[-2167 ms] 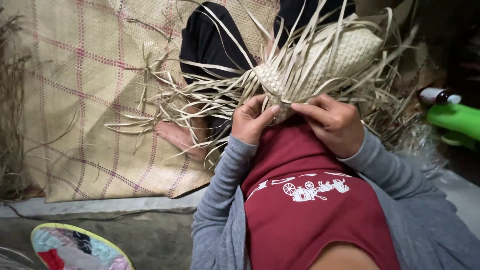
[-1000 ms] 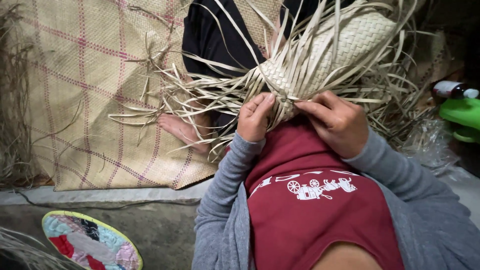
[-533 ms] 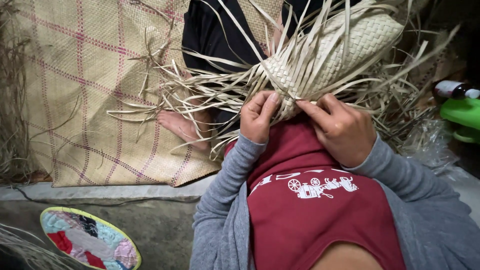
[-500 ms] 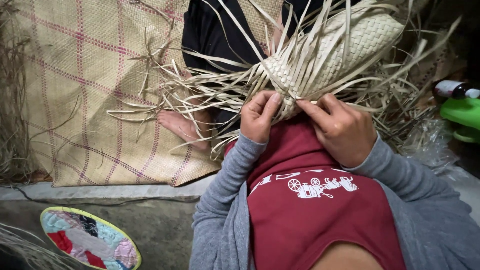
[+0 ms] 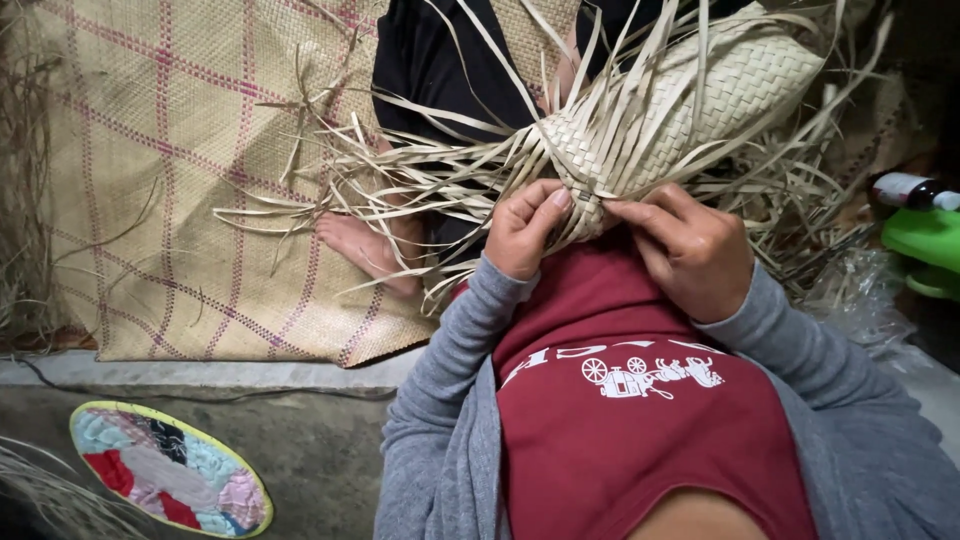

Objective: Finishing the edges of a woven phone case by tucking in fiber strands using a small weaving pick.

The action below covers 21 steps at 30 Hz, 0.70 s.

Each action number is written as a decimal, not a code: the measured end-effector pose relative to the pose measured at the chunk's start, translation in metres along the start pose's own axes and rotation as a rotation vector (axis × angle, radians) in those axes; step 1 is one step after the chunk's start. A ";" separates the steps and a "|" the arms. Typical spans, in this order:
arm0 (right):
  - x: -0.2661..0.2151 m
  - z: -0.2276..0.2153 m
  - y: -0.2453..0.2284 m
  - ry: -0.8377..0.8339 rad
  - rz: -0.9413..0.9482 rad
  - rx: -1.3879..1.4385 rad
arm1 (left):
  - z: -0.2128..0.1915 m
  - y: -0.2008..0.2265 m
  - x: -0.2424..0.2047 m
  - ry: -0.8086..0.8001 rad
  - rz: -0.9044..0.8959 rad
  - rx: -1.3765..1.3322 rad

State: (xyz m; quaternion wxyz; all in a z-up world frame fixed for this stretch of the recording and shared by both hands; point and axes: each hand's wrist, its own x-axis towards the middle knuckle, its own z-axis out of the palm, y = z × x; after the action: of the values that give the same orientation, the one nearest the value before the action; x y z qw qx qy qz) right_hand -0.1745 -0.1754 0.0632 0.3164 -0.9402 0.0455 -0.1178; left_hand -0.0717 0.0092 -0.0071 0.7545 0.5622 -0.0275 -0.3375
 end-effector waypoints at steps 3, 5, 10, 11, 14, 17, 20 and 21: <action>-0.002 0.003 0.001 0.016 -0.004 -0.040 | 0.007 0.012 -0.005 -0.008 -0.008 0.041; -0.003 0.005 0.001 0.030 -0.018 -0.101 | 0.007 0.011 -0.007 -0.006 -0.007 0.052; 0.007 0.004 -0.001 0.049 -0.023 0.046 | 0.002 -0.002 -0.009 0.000 -0.015 0.088; 0.009 0.006 -0.002 0.049 -0.024 0.046 | 0.001 -0.005 -0.007 0.001 -0.014 0.088; 0.011 0.011 -0.004 0.058 0.006 0.126 | -0.003 -0.009 -0.006 -0.038 0.011 0.122; 0.012 0.013 0.000 0.061 0.043 0.229 | -0.006 0.008 -0.002 -0.058 0.012 0.145; 0.007 0.013 0.005 0.055 0.065 0.289 | -0.006 0.038 -0.001 -0.008 0.106 0.305; 0.007 0.012 0.004 0.051 0.056 0.294 | -0.006 0.041 -0.001 0.001 0.141 0.299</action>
State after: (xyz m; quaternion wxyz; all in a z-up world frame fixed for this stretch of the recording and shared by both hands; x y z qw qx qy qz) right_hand -0.1651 -0.1732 0.0527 0.4523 -0.8789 0.0619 -0.1384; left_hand -0.0506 0.0205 0.0268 0.6842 0.6651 -0.1166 -0.2754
